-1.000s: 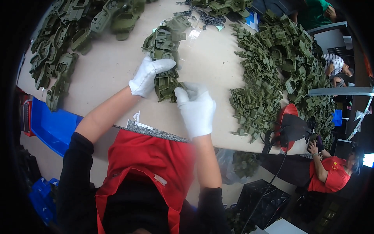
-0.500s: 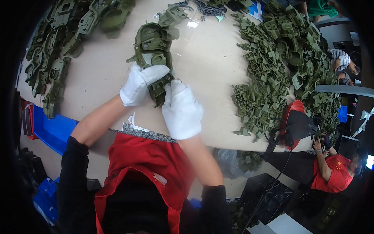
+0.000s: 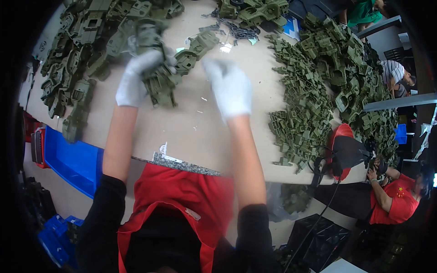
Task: The person assembles green plastic toy tank components by hand at a factory workbench.
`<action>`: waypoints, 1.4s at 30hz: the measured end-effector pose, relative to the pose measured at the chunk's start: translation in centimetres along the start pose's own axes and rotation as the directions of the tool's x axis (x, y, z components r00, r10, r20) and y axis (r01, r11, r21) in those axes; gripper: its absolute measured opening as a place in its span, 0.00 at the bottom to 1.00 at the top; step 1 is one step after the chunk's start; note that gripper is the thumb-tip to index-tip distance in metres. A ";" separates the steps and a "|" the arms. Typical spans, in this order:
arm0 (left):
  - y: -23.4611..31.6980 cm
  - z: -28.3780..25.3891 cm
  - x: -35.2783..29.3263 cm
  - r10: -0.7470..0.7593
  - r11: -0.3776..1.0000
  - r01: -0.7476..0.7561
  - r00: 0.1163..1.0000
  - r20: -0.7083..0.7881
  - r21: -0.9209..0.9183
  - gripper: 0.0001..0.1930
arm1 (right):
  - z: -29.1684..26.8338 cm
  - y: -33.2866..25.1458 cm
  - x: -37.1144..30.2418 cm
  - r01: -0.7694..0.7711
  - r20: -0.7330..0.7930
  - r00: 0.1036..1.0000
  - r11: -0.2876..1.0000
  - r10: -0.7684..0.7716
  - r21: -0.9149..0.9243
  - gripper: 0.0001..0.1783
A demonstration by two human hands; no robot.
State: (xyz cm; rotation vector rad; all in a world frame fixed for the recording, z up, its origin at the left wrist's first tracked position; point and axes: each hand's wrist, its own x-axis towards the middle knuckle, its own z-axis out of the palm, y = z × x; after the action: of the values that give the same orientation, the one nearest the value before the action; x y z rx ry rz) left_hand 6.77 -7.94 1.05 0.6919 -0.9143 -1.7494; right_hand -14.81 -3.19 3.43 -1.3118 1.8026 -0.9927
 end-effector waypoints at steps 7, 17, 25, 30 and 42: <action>0.2 -1.7 1.4 0.092 0.981 -0.110 0.989 -0.116 -0.160 0.36 | 7.9 0.4 9.3 -0.083 -0.266 0.964 0.951 0.000 -0.299 0.30; -3.3 1.3 0.1 0.030 0.988 -0.040 0.997 0.069 0.146 0.54 | -1.7 0.7 -1.2 0.245 -0.237 0.951 0.951 -0.198 0.187 0.17; -5.7 3.8 -0.6 0.131 0.986 -0.156 0.947 0.294 0.065 0.58 | 1.0 -1.9 -5.0 0.524 -0.256 0.686 0.707 -0.681 -0.475 0.13; -4.7 3.8 -1.4 0.076 0.978 -0.126 0.955 0.285 0.164 0.61 | 0.6 -2.9 -5.9 0.524 -0.207 0.707 0.698 -0.676 -0.488 0.13; -3.8 3.4 -2.2 -0.057 0.997 0.044 0.974 0.221 0.062 0.48 | 2.8 -2.1 -5.5 0.497 -0.215 0.715 0.699 -0.666 -0.514 0.15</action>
State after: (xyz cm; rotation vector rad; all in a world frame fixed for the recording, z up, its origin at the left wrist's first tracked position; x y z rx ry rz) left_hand 2.80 -4.19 -0.18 0.5672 -1.1110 -1.8784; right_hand -10.12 1.16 4.45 -2.2110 1.9963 -1.3217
